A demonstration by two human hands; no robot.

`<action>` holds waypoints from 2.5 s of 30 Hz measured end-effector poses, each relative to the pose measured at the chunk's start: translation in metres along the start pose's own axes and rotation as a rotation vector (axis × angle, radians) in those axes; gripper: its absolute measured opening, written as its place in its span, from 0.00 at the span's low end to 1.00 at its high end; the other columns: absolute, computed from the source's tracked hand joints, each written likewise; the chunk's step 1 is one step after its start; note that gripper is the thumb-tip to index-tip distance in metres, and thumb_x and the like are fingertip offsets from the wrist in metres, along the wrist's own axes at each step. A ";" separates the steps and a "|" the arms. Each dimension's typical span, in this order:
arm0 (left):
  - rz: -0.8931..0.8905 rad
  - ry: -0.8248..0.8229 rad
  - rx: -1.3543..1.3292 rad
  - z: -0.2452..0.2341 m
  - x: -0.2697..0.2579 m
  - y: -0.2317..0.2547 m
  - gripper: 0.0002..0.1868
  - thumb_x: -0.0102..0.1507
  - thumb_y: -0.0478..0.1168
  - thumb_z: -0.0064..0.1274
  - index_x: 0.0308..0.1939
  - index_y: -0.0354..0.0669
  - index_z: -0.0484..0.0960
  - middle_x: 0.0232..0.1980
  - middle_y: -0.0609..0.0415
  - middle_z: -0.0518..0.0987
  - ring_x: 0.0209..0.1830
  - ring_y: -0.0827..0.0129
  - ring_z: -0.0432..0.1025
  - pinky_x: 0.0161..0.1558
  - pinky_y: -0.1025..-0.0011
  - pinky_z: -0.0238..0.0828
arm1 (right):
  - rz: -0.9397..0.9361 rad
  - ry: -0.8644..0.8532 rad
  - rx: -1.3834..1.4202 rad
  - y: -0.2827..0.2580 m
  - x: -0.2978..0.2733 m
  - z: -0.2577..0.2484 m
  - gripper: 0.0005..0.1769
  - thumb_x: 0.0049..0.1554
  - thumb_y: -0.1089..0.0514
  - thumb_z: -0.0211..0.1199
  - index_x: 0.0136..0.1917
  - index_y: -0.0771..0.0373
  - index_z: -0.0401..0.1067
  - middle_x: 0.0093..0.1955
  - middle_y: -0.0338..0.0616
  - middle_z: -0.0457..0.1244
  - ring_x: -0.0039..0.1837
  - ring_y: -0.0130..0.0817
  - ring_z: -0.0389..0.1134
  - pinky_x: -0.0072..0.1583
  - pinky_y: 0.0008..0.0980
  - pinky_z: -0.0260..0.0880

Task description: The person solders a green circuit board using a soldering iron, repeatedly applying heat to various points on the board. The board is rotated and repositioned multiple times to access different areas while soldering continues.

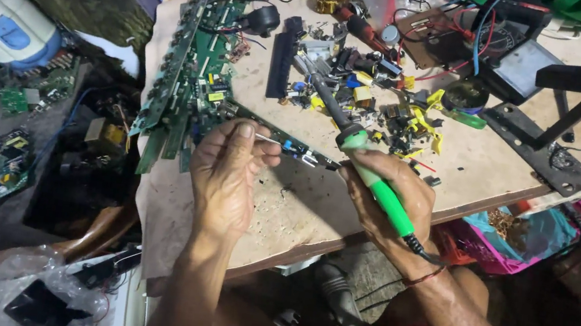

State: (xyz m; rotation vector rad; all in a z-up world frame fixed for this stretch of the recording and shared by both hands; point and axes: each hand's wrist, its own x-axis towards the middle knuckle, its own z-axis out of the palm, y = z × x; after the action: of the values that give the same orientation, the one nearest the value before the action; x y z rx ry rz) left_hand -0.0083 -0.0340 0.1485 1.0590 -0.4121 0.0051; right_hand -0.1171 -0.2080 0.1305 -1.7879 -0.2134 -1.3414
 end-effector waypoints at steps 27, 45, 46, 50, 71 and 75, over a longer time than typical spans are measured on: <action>0.210 0.281 0.120 -0.014 -0.057 0.021 0.03 0.64 0.25 0.57 0.40 0.32 0.79 0.34 0.39 0.85 0.28 0.57 0.83 0.30 0.68 0.87 | 0.007 -0.238 -0.021 -0.009 0.039 0.014 0.15 0.64 0.66 0.65 0.63 0.60 0.69 0.61 0.49 0.69 0.63 0.44 0.74 0.64 0.39 0.75; 0.295 0.077 0.603 0.002 -0.075 0.051 0.07 0.62 0.27 0.60 0.43 0.30 0.79 0.40 0.45 0.84 0.38 0.67 0.82 0.40 0.78 0.82 | -0.038 -0.110 -0.055 0.006 -0.010 -0.013 0.19 0.60 0.72 0.71 0.61 0.63 0.70 0.57 0.50 0.69 0.59 0.40 0.75 0.63 0.36 0.77; 0.293 0.079 0.599 0.003 -0.074 0.052 0.07 0.62 0.27 0.60 0.43 0.30 0.79 0.40 0.45 0.84 0.38 0.67 0.82 0.40 0.78 0.82 | -0.039 -0.114 -0.058 0.008 -0.013 -0.015 0.19 0.60 0.72 0.71 0.61 0.63 0.70 0.57 0.50 0.69 0.59 0.40 0.75 0.63 0.36 0.77; 0.184 0.048 0.708 0.006 -0.075 0.059 0.05 0.62 0.31 0.61 0.41 0.35 0.82 0.39 0.51 0.85 0.38 0.71 0.81 0.42 0.79 0.80 | -0.021 -0.094 -0.059 0.019 -0.032 -0.024 0.19 0.59 0.71 0.71 0.60 0.62 0.69 0.56 0.51 0.69 0.59 0.42 0.75 0.61 0.37 0.76; 0.281 0.076 0.641 0.008 -0.095 0.033 0.06 0.63 0.28 0.60 0.40 0.34 0.77 0.34 0.46 0.85 0.31 0.69 0.83 0.38 0.78 0.83 | 0.049 -0.055 0.031 0.027 -0.061 -0.030 0.20 0.59 0.74 0.70 0.60 0.61 0.69 0.55 0.49 0.68 0.57 0.39 0.76 0.59 0.31 0.78; 0.387 0.117 0.514 0.013 -0.100 0.012 0.09 0.63 0.27 0.60 0.41 0.37 0.74 0.36 0.47 0.83 0.35 0.69 0.82 0.40 0.78 0.80 | -0.002 -0.029 -0.036 0.032 -0.060 -0.030 0.19 0.59 0.71 0.72 0.59 0.62 0.69 0.55 0.50 0.68 0.57 0.39 0.74 0.59 0.33 0.76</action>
State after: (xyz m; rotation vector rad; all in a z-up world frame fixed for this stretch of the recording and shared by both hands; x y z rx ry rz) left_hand -0.1074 -0.0193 0.1309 1.4589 -0.5188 0.5397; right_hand -0.1438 -0.2285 0.0644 -1.8385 -0.2079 -1.3288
